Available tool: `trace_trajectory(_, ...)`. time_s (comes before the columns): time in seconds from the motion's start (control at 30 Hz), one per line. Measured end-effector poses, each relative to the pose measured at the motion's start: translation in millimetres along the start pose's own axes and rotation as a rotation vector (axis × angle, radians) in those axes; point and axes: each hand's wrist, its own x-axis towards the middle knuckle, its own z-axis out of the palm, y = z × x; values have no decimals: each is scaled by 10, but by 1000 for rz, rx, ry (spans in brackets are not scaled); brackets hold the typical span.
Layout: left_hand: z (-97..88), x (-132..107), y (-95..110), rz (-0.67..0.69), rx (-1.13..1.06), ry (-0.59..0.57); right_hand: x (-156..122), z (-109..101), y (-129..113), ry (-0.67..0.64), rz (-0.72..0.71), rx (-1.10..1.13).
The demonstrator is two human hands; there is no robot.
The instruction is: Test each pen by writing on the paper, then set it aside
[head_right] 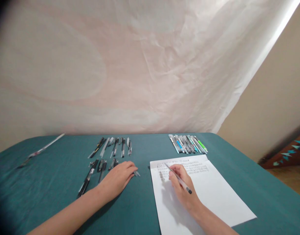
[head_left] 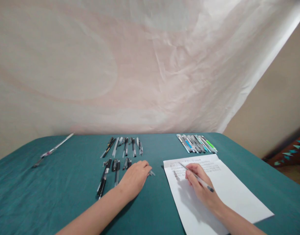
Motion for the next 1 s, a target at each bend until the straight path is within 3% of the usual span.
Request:
trace_trajectory(0.1,-6,13,5,-19,20,-40,-11,-10,-30,-19,-1,-13)
trace_trajectory(0.23,16,14,32,-23,0,-5,-31,-40,-71,-104,-36,0)
trace_trajectory(0.37,40,22,58,-36,-21,-20,-41,-44,-106,-237,-42,179)
trace_trajectory(0.47,27,21,87,-71,-121,-1,-39,-22,-117,-295,40,367)
trace_trajectory(0.63,2,-12,169,-72,-350,53,-36,13,-139,-270,173,566)
trace_trajectory(0.77,21,-29,222,-33,-441,104,-37,27,-162,-280,182,570)
trace_trajectory(1.0,8,-36,275,-1,-491,85,-52,37,-171,-300,181,545)
